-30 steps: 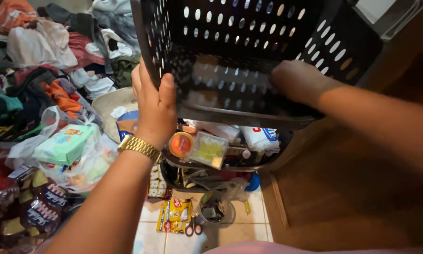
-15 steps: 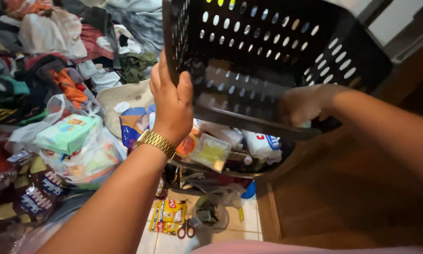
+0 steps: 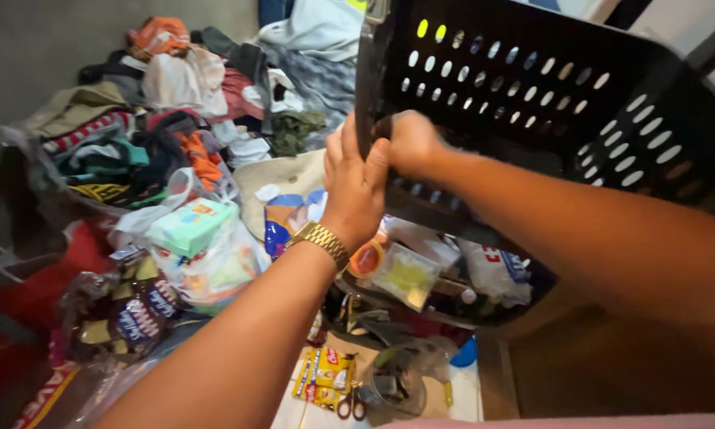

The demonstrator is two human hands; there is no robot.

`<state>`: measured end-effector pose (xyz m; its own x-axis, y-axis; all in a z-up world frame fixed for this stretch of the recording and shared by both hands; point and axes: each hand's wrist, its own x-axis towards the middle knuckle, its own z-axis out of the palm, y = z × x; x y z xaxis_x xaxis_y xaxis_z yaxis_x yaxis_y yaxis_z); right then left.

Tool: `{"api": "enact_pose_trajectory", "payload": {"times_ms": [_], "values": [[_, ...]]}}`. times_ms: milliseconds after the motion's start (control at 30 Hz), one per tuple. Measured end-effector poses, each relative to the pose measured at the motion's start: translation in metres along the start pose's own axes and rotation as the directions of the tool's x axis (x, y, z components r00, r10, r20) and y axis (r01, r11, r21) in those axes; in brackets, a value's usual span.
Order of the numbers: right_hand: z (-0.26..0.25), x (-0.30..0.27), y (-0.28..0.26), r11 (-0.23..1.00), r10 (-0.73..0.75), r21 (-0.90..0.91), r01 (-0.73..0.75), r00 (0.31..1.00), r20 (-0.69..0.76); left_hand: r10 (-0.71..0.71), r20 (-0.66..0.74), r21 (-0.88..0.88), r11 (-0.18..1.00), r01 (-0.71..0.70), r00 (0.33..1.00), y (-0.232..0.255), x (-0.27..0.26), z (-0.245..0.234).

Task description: The person sits on the floor and sorts various items from plastic bags and a black basket. They use scissors to cut open yellow Champion drink sachets and place them on the floor, then handle other packaged goods and containers, moving them between the basket and the floor.

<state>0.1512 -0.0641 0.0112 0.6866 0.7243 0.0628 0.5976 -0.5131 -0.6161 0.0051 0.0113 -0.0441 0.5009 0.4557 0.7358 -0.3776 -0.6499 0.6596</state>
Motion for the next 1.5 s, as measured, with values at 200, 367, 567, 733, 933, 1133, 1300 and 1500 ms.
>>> {"api": "enact_pose_trajectory", "payload": {"times_ms": [200, 367, 567, 733, 933, 1133, 1300, 1500], "values": [[0.001, 0.053, 0.049, 0.986, -0.110, -0.143, 0.086, 0.980, -0.166, -0.037, 0.052, -0.030, 0.999, 0.039, 0.998, -0.005, -0.004, -0.005], [0.003, 0.089, 0.072, 0.805, -0.360, -0.588, 0.081, 0.854, -0.376, 0.245, 0.056, 0.249, 0.935, -0.251, 0.968, -0.009, 0.002, -0.005], [0.014, 0.090, 0.056, 0.871, -0.256, -0.492, 0.002, 0.855, -0.450, -0.121, 0.117, 0.020, 0.993, 0.120, 0.986, 0.004, -0.001, -0.010], [0.003, 0.077, 0.051, 0.840, -0.310, -0.522, 0.146, 0.919, -0.243, -0.157, 0.136, 0.010, 0.987, 0.157, 0.978, 0.007, 0.001, -0.008], [-0.013, 0.070, 0.066, 0.769, -0.162, -0.639, -0.004, 0.966, -0.201, -0.096, 0.103, 0.002, 0.995, 0.096, 0.990, 0.005, 0.000, -0.005], [-0.062, 0.034, 0.136, 0.579, -0.139, -0.811, -0.082, 0.970, -0.197, -0.077, 0.093, 0.024, 0.997, 0.075, 0.993, 0.008, 0.001, -0.007], [-0.113, 0.010, 0.204, 0.331, 0.337, -0.861, -0.387, 0.900, -0.276, -0.127, 0.111, 0.032, 0.992, 0.124, 0.986, 0.012, 0.004, -0.008], [-0.147, -0.005, 0.241, 0.290, 0.457, -0.877, -0.382, 0.861, -0.224, -0.164, 0.142, 0.038, 0.986, 0.160, 0.976, 0.010, 0.001, -0.008]]}}
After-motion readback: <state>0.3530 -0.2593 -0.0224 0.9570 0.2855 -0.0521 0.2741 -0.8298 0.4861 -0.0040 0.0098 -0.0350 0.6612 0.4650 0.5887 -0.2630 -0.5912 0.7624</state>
